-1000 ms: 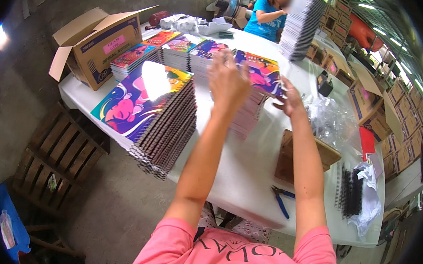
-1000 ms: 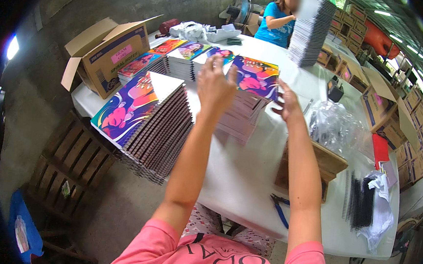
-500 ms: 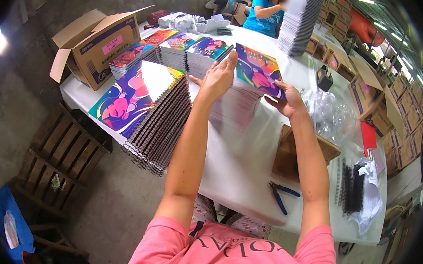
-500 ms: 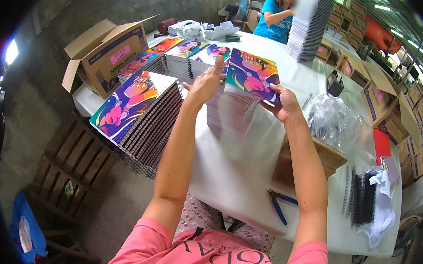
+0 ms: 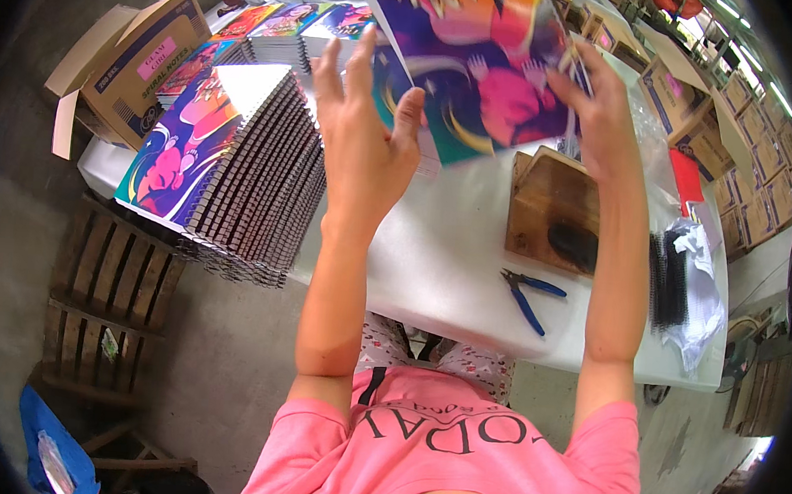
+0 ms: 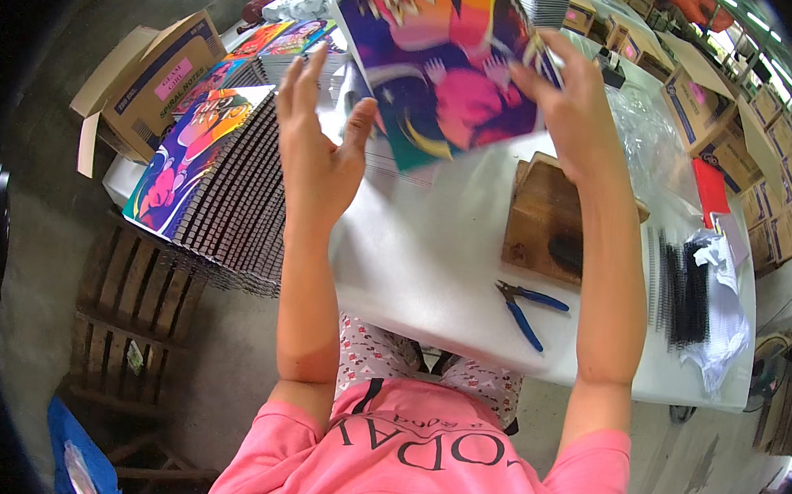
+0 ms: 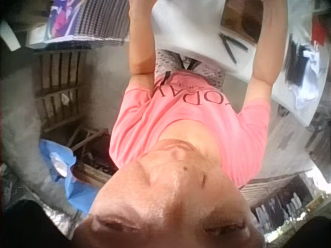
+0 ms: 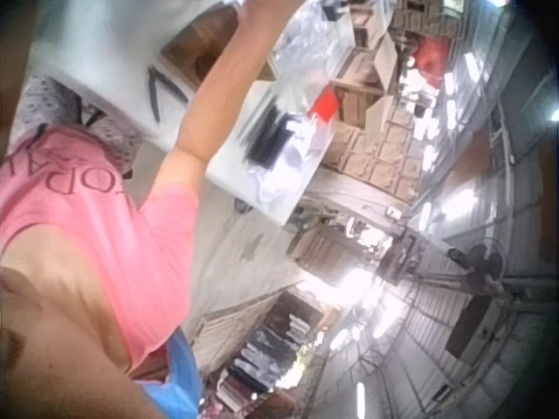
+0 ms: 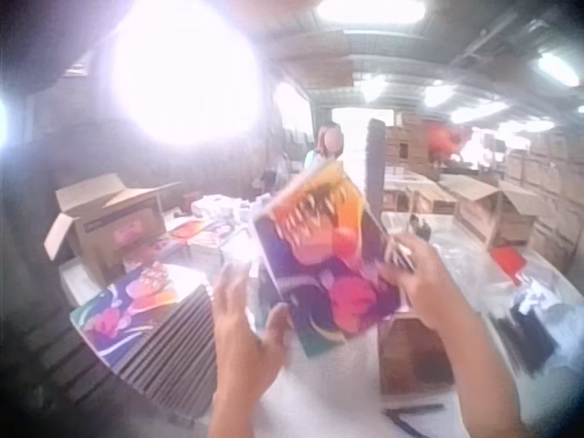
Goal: The person uses pliers to cut and crimp the ends of a plastic spiral binding on a notebook before placing it onto a stack.
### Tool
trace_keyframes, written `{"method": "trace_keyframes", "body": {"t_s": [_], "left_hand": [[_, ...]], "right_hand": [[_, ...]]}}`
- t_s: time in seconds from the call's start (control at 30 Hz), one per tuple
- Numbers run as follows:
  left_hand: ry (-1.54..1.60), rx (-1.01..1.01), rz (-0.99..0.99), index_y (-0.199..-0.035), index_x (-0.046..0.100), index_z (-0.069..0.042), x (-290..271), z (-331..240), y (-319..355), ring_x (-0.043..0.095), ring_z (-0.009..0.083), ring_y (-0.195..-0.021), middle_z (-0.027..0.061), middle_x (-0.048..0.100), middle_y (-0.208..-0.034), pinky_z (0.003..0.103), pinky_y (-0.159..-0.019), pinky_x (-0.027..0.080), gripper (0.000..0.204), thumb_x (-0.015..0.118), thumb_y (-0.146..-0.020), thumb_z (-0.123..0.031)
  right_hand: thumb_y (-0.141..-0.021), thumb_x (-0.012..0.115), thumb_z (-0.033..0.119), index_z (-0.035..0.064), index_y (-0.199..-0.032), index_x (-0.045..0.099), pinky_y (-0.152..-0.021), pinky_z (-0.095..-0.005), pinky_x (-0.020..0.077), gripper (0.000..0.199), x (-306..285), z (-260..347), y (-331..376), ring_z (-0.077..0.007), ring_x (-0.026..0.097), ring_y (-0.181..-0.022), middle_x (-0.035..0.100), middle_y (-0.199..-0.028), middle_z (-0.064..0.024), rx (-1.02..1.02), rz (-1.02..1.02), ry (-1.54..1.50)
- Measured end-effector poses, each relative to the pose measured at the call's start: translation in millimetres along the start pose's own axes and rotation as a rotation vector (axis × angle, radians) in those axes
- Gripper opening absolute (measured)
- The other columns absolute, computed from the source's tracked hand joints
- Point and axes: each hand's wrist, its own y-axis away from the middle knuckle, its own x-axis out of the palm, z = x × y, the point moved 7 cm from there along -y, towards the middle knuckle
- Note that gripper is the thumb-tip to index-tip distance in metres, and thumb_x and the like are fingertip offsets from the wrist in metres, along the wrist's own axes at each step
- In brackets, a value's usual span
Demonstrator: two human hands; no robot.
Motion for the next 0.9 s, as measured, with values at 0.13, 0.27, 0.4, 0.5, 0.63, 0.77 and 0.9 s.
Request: {"method": "trace_keyframes", "body": {"t_s": [0.13,0.27,0.4,0.5,0.63,0.77,0.9], "left_hand": [[0.074,0.080,-0.019,-0.132,0.044,-0.005,-8,-18,14,0.036,0.0386,-0.127,0.0249,0.040,-0.134,0.044,-0.099,0.035,0.053,0.064,-0.085,-0.021],[0.075,0.043,0.052,-0.131,0.044,-0.003,-10,-21,25,0.035,0.0386,-0.127,0.0256,0.038,-0.134,0.046,-0.101,0.031,0.050,0.061,-0.086,-0.017],[0.093,0.025,0.048,-0.135,0.039,-0.004,-29,-16,37,0.021,0.0488,-0.132,0.0287,0.026,-0.140,0.053,-0.105,0.023,0.054,0.059,-0.085,-0.011],[-0.028,0.156,-0.038,-0.138,0.033,0.000,-52,-36,39,0.031,0.0361,-0.131,0.0222,0.033,-0.140,0.044,-0.107,0.023,0.063,0.063,-0.084,-0.013],[0.170,0.046,-0.124,-0.144,0.015,-0.003,-73,-33,62,0.030,0.0325,-0.132,0.0185,0.026,-0.145,0.042,-0.108,0.020,0.087,0.070,-0.077,-0.009],[0.353,-0.163,0.072,-0.145,0.006,-0.001,-52,0,107,0.034,0.0320,-0.128,0.0182,0.036,-0.133,0.042,-0.106,0.024,0.096,0.072,-0.075,-0.003],[0.616,-0.578,0.266,-0.145,0.006,-0.002,-20,56,193,0.041,0.0280,-0.121,0.0122,0.045,-0.116,0.037,-0.103,0.029,0.091,0.069,-0.078,-0.001]], "right_hand": [[-0.084,0.060,0.003,-0.0029,-0.111,0.054,-0.074,-0.0290,0.0534,0.029,19,-23,-58,-0.0153,0.063,-0.081,0.064,-0.095,-0.0108,0.149,0.067,-0.316],[-0.079,0.064,0.012,0.0027,-0.106,0.060,-0.070,-0.0302,0.0533,0.029,30,-110,-90,-0.0173,0.065,-0.077,0.066,-0.092,-0.0116,0.369,0.199,0.156],[-0.084,0.062,0.010,-0.0045,-0.120,0.052,-0.067,-0.0250,0.0497,0.040,31,-84,-79,-0.0099,0.060,-0.076,0.062,-0.092,-0.0077,0.160,0.065,0.272],[-0.084,0.065,0.021,0.0010,-0.121,0.054,-0.089,-0.0316,0.0424,0.044,10,2,-52,-0.0219,0.059,-0.098,0.062,-0.113,-0.0134,-0.129,-0.004,0.571],[-0.081,0.061,0.013,0.0049,-0.117,0.057,-0.085,-0.0330,0.0470,0.037,0,66,25,-0.0298,0.062,-0.100,0.062,-0.113,-0.0148,-0.274,0.132,0.692],[-0.071,0.053,-0.006,0.0130,-0.114,0.062,-0.067,-0.0319,0.0567,0.048,44,47,132,-0.0242,0.067,-0.079,0.067,-0.099,-0.0057,-0.222,0.600,0.502],[-0.075,0.063,-0.003,0.0103,-0.113,0.063,-0.065,-0.0304,0.0549,0.040,44,7,185,-0.0219,0.067,-0.075,0.067,-0.096,-0.0079,-0.084,0.393,0.418]]}}
